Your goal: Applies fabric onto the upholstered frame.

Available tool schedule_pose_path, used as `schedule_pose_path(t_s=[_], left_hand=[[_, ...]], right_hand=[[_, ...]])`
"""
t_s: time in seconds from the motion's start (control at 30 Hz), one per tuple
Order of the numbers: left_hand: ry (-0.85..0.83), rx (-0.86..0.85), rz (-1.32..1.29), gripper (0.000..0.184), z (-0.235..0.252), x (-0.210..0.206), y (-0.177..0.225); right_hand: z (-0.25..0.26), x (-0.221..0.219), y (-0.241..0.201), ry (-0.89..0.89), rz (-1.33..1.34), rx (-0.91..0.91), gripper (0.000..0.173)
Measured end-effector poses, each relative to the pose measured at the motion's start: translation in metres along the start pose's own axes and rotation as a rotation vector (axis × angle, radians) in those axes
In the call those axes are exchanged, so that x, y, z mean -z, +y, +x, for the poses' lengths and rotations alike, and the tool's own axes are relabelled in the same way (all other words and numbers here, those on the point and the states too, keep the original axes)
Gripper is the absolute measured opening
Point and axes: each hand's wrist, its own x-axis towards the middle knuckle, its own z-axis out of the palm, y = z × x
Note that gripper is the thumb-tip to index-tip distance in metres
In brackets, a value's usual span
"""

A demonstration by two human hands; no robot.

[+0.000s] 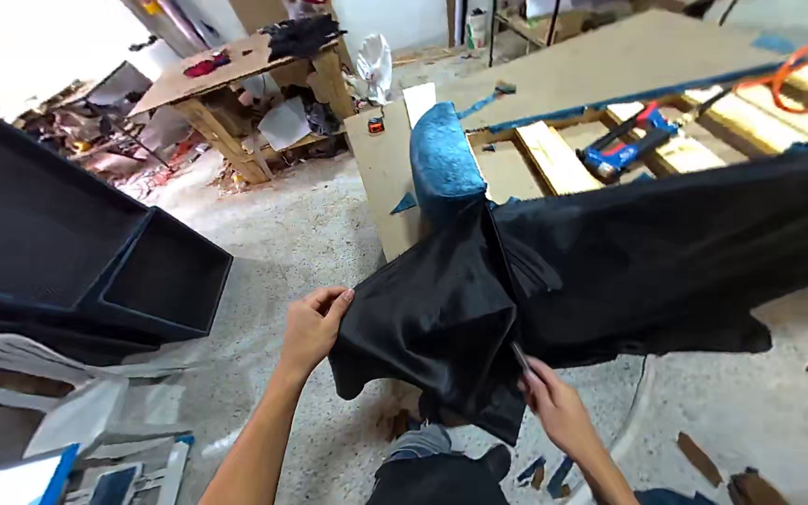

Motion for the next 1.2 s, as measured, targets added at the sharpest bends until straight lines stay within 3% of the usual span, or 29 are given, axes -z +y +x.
schedule_pose_path(t_s=[0.1,0.2,0.43,0.53,0.6,0.67,0.77,0.93,1.2], left_hand=[[0.038,-0.053,0.035,0.016,-0.002,0.002,0.002],[0.051,-0.103,0.087,0.018,-0.001,0.004,0.003],[0.051,-0.212,-0.038,0.017,0.003,0.001,-0.031],[0.062,-0.311,-0.015,0.019,0.008,-0.001,-0.043],[0.086,-0.275,-0.030,0.018,0.013,0.000,-0.049],[0.071,-0.203,-0.072,0.017,0.018,0.005,-0.053],[0.038,-0.164,-0.132,0.016,0.021,0.006,-0.058],[0.024,-0.135,-0.216,0.015,0.021,0.000,-0.061],[0.024,-0.111,-0.180,0.018,0.023,-0.001,-0.059]], right_hand=[[0.085,-0.035,-0.117,0.022,-0.025,0.330,0.038],[0.124,-0.067,-0.184,0.044,-0.067,0.525,0.045],[0.132,-0.125,-0.189,0.171,-0.308,0.518,0.049],[0.166,-0.132,-0.218,0.168,-0.394,0.562,0.045],[0.165,-0.123,-0.243,0.181,-0.390,0.580,0.047],[0.147,-0.112,-0.239,0.234,-0.386,0.545,0.050],[0.130,-0.108,-0.197,0.316,-0.426,0.493,0.050],[0.159,-0.100,-0.188,0.341,-0.448,0.457,0.048],[0.159,-0.074,-0.142,0.334,-0.425,0.404,0.050]])
